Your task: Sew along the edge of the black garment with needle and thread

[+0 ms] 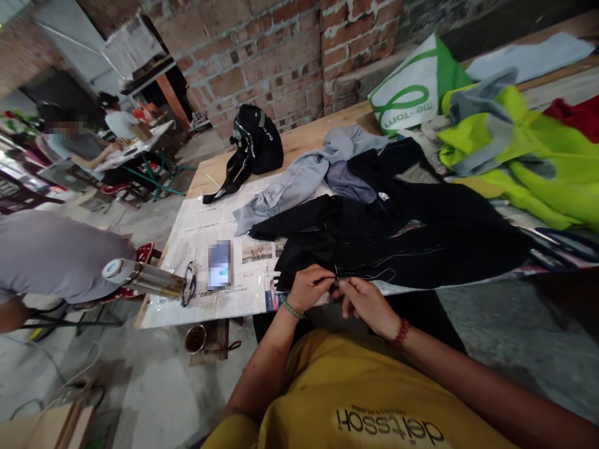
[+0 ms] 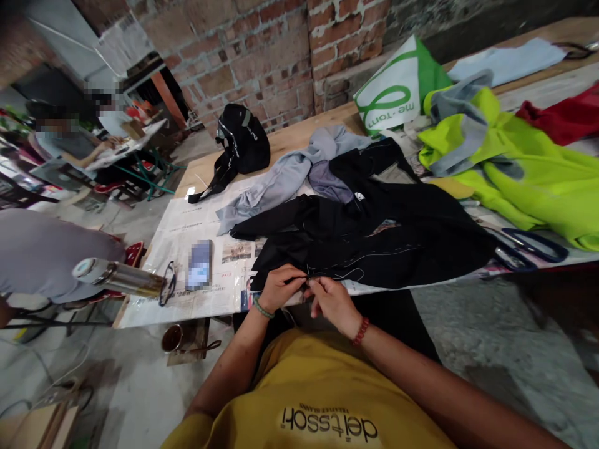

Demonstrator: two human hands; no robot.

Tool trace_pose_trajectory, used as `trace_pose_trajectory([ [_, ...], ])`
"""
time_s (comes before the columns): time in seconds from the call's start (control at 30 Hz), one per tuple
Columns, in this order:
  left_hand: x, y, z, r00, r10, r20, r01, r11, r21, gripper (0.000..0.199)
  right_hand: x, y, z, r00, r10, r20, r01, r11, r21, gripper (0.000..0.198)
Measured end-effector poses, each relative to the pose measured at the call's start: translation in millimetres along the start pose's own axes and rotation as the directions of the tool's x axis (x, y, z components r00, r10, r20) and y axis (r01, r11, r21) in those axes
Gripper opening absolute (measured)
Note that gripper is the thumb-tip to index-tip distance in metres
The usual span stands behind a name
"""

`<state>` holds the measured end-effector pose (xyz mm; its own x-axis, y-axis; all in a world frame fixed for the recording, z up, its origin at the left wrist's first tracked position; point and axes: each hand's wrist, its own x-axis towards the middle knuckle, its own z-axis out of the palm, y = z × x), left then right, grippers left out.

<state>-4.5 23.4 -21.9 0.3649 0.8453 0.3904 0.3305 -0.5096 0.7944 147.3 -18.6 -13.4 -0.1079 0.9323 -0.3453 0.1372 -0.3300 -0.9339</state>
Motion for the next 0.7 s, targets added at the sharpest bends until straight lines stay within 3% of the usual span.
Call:
trace_pose_trajectory([
  [0.1,-0.1,-1.8,1.0,0.999,-0.006,-0.041,0.008,0.999,0.048,0.011,-15.3,-3.8,-20.6,0.983,-0.150,0.111,0.174,0.951,-0.254,0.028],
  [0.17,-0.4,-3.6,1.5,0.998,0.016,-0.057,-0.013,0.998,0.058,0.011,-25.0,-9.8,-38.5,0.930,-0.338,0.146,0.368,0.824,-0.432,0.025],
  [0.27,-0.9,-5.4,2.1,0.995,0.056,-0.081,-0.051,0.997,0.054,0.013,-28.6,-22.5,-61.9,0.762,-0.647,0.035,0.520,0.579,-0.628,0.017],
  [0.33,-1.1,-5.6,2.3,0.994,0.070,-0.089,-0.065,0.996,0.057,0.013,-21.1,-30.7,-70.2,0.642,-0.765,-0.060,0.493,0.471,-0.732,0.017],
  [0.37,-1.2,-5.3,2.3,0.993,0.073,-0.090,-0.068,0.996,0.062,0.013,-14.9,-33.8,-71.5,0.613,-0.786,-0.076,0.467,0.439,-0.767,0.018],
  [0.43,-1.1,-4.5,2.3,0.993,0.076,-0.087,-0.070,0.995,0.074,0.013,0.1,-37.5,-68.7,0.654,-0.756,-0.033,0.432,0.409,-0.804,0.019],
  [0.5,-1.0,-3.4,2.2,0.994,0.076,-0.083,-0.070,0.994,0.083,0.013,14.7,-37.6,-60.1,0.755,-0.653,0.065,0.416,0.400,-0.817,0.025],
  [0.57,-0.8,-2.7,2.2,0.993,0.079,-0.085,-0.071,0.993,0.091,0.013,25.5,-35.4,-49.0,0.818,-0.557,0.144,0.417,0.402,-0.815,0.028],
  [0.7,-0.9,-3.4,2.6,0.992,0.087,-0.088,-0.077,0.991,0.106,0.013,35.1,-31.9,-32.1,0.848,-0.493,0.194,0.455,0.488,-0.745,0.022],
])
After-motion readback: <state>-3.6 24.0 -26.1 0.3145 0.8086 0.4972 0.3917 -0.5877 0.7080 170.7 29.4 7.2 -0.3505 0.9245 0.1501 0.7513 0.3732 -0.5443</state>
